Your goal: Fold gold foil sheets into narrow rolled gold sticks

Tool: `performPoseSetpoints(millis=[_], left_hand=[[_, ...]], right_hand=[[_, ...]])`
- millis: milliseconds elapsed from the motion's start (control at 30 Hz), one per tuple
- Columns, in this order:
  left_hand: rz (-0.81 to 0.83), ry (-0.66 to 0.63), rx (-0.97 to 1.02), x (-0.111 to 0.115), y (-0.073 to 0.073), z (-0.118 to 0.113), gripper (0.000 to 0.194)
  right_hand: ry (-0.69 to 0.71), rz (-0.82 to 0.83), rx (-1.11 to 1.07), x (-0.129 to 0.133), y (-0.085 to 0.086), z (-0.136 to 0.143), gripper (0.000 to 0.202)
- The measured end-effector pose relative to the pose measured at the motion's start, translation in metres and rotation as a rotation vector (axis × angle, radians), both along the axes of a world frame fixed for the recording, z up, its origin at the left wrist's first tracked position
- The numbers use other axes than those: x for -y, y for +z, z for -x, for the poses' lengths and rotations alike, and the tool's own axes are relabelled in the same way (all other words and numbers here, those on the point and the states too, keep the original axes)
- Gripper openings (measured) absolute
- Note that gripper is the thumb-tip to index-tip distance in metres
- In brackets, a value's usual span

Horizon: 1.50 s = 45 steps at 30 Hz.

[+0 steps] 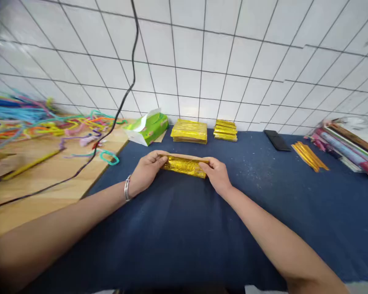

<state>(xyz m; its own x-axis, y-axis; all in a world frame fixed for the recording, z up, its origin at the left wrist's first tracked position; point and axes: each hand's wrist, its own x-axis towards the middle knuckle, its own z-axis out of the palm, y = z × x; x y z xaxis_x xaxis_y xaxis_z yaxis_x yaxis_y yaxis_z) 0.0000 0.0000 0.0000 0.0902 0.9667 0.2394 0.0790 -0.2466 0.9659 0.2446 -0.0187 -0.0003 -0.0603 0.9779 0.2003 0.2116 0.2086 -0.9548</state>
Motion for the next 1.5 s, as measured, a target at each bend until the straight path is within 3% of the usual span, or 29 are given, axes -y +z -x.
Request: performPoseSetpoints(millis=[233,633,967,1200,1500], left_hand=[[0.048,-0.057,0.099,0.000,-0.004,0.004,0.027],[0.039,-0.047,0.055,-0.007,-0.012,0.011,0.028],[0.015,0.006,0.020,-0.004,-0.009,0.009,0.025],[0.013,0.097,0.030,-0.004,-0.006,0.008,0.023],[-0.038,0.059,-0.039,-0.005,-0.009,0.009,0.023]], right_hand=[[-0.017,0.002,0.029,0.004,0.001,0.006,0.029],[-0.026,-0.031,0.111,0.002,0.003,0.015,0.033],[-0.023,-0.033,0.187,0.009,0.010,0.015,0.042],[0.063,0.014,0.140,0.008,0.009,0.017,0.035],[0.031,0.006,0.161,0.010,0.010,0.017,0.039]])
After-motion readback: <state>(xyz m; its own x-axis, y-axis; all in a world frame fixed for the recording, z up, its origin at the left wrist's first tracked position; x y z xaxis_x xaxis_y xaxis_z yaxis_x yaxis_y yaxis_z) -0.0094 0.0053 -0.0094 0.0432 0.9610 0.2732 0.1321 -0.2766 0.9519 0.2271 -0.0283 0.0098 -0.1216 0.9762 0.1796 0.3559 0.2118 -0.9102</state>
